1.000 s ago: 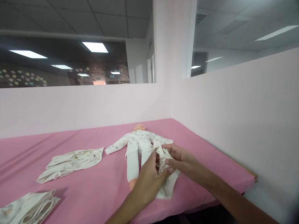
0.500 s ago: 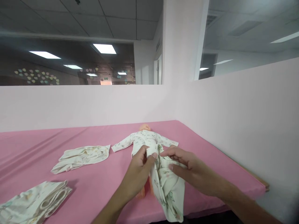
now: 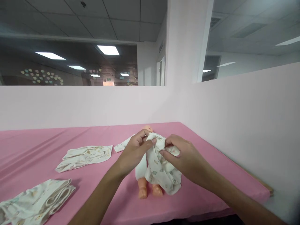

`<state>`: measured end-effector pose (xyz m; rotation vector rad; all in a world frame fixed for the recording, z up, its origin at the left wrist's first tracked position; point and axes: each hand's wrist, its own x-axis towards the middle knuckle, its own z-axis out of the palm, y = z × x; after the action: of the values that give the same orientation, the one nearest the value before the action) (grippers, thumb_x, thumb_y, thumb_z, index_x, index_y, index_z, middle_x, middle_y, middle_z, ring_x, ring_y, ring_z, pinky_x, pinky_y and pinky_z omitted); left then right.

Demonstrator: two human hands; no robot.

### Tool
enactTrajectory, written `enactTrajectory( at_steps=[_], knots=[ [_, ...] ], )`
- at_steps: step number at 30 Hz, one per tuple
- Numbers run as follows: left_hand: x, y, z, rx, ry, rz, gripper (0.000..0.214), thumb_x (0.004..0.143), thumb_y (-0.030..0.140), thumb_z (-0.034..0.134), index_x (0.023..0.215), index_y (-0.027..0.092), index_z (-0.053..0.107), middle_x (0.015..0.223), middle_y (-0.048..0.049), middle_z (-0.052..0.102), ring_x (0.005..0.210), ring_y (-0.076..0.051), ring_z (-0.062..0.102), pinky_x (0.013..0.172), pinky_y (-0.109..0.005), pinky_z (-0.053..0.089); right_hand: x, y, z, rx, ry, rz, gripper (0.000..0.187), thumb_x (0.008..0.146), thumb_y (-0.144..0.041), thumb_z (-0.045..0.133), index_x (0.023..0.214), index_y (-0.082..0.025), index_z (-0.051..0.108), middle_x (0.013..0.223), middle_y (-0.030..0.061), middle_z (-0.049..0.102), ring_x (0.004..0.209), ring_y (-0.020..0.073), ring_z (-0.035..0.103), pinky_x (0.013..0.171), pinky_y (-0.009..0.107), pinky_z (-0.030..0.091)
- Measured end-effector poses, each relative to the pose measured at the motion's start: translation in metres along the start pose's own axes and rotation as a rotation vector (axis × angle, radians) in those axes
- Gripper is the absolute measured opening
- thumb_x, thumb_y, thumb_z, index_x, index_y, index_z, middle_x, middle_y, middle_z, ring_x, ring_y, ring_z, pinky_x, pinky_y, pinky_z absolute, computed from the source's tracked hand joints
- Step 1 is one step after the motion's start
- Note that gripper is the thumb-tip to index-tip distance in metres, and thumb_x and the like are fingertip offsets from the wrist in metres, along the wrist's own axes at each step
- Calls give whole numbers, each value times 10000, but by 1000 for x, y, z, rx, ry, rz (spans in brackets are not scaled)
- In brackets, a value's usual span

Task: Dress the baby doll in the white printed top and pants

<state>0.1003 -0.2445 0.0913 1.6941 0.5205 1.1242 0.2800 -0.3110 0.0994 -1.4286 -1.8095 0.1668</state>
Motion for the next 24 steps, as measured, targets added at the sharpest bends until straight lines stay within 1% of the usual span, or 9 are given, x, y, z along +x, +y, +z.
enactTrajectory(
  at_steps=[3,7,13,14,16,18,19,21,24],
  knots=[
    [-1,4,-2,-16,-31,-7,222,834,407,627,848,195,560,729,27,526,648,-90,493,616,-200,425,4,-13,-1,124,-2,18,150,806,-383,638,839,-252,571,884,25,612,805,193,566,670,327,468],
    [-1,6,-8,49,-43,-16,239,831,421,625,856,187,583,751,7,569,677,-108,530,633,-216,440,11,-8,-11,271,-106,70,155,820,-367,607,797,-229,541,755,-6,567,644,129,507,538,250,408],
    [11,5,1,116,-57,-30,273,819,446,610,879,180,599,826,-24,603,721,-134,545,646,-247,441,19,-1,-20,396,-266,188,180,815,-366,612,928,-229,586,720,0,592,590,128,532,484,235,388],
    [11,3,4,154,-31,-11,266,817,436,611,904,185,602,860,-31,612,748,-144,551,658,-255,441,19,0,-20,408,-284,201,181,806,-357,621,927,-224,597,753,14,614,613,138,559,501,245,413],
    [8,-1,11,283,130,67,242,799,401,639,932,202,599,912,-33,610,804,-158,543,690,-265,432,19,2,-19,434,-279,228,171,791,-330,629,915,-213,613,812,37,643,656,162,600,532,267,455],
    [1,-3,20,404,299,141,203,796,380,649,899,216,587,884,-20,596,805,-158,522,702,-269,416,19,4,-19,468,-219,266,198,781,-307,629,955,-213,621,829,47,652,664,175,617,528,275,470],
    [-4,-3,25,421,318,149,187,816,390,630,869,217,582,852,-15,591,784,-155,517,695,-270,413,19,5,-19,494,-182,284,236,778,-300,631,1000,-218,618,843,51,657,671,178,623,526,275,476],
    [-12,0,33,361,212,112,204,869,422,564,876,220,589,845,-17,604,776,-154,534,691,-272,426,19,5,-20,567,-116,312,325,778,-304,638,1092,-230,591,870,59,665,682,182,632,524,275,488],
    [-14,8,41,226,-3,26,279,868,434,575,1056,230,603,975,-34,636,858,-164,575,715,-267,455,15,2,-19,700,-112,336,356,806,-371,636,1121,-219,565,892,77,675,716,194,651,570,301,529]
  ],
)
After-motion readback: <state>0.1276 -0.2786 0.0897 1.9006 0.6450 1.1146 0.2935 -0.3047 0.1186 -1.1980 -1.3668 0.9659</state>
